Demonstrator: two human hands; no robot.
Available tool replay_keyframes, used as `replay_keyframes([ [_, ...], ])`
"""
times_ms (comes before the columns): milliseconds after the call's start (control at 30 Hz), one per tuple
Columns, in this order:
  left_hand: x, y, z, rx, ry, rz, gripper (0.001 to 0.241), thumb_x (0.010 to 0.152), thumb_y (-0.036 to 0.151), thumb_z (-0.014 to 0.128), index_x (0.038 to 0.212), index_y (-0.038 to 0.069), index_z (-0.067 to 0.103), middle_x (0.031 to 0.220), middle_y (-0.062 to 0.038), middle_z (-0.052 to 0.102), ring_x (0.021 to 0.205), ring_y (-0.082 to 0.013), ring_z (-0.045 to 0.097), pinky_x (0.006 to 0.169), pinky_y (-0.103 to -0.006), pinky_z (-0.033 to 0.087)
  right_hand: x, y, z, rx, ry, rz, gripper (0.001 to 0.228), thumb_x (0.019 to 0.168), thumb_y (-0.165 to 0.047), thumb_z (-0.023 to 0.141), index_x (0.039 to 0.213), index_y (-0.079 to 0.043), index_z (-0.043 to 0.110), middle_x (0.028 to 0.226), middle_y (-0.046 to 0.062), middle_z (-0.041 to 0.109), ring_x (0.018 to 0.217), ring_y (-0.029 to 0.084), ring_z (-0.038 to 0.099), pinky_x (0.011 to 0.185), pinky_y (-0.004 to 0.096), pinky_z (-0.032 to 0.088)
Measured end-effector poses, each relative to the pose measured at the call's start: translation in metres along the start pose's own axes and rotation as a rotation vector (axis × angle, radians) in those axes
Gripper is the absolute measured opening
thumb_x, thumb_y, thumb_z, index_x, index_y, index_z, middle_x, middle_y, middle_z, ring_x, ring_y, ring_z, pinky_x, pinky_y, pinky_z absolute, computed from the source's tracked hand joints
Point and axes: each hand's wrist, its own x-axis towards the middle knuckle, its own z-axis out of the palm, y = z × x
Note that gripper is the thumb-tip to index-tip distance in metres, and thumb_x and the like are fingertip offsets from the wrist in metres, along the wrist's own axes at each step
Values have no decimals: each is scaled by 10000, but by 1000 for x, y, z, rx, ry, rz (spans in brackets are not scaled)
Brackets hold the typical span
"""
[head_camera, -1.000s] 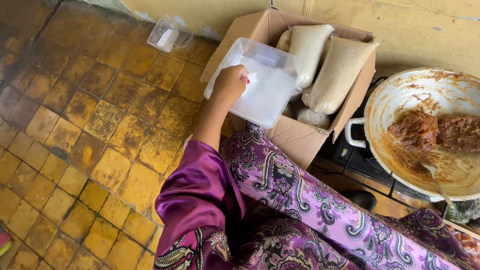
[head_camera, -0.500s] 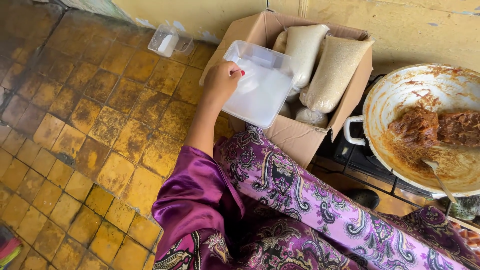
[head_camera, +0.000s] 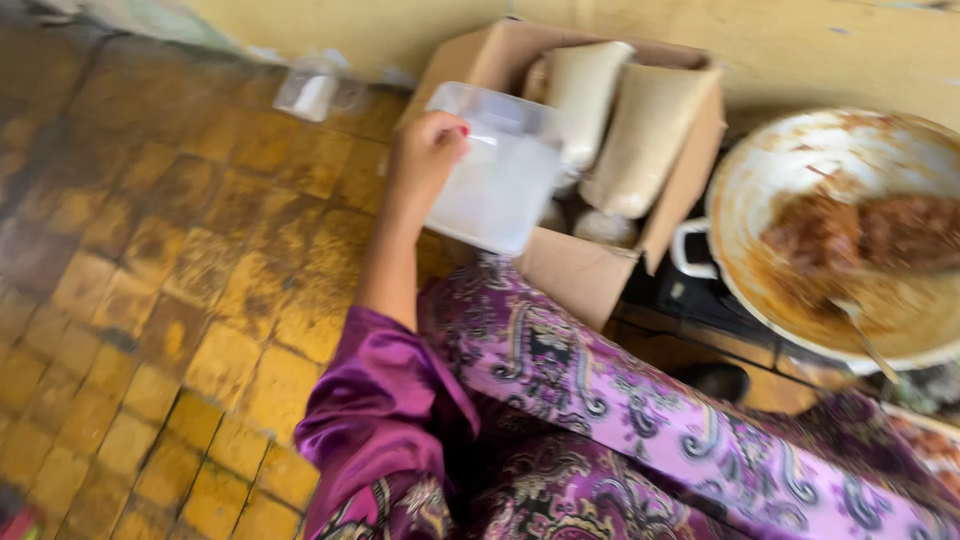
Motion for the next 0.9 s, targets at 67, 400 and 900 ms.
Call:
replay_keyframes([
  [67,2,10,11,-100,16,211,135,860,52,648,917,50,771,752,-156,693,810,-300,668,758,-374,535,-34,11,-13,-38,33,83,218,1014,-136,669,1193,-28,732,1055,82,689,984,197,573,855,376,422],
  [400,-90,183,116,-794,-41,-203,114,963,131,673,1060,74,686,870,-82,688,749,-139,682,600,-225,580,-85,23,38,-604,-250,656,336,976,-312,578,1121,-92,788,1091,151,762,1033,359,667,830,505,510],
  [900,-167,101,328,-231,-705,-315,678,861,-91,574,1507,-17,379,1058,-262,689,978,-387,719,845,-472,643,-25,-32,101,-639,-303,743,356,1090,-192,399,1407,-213,562,1078,232,708,1049,480,705,887,597,558],
])
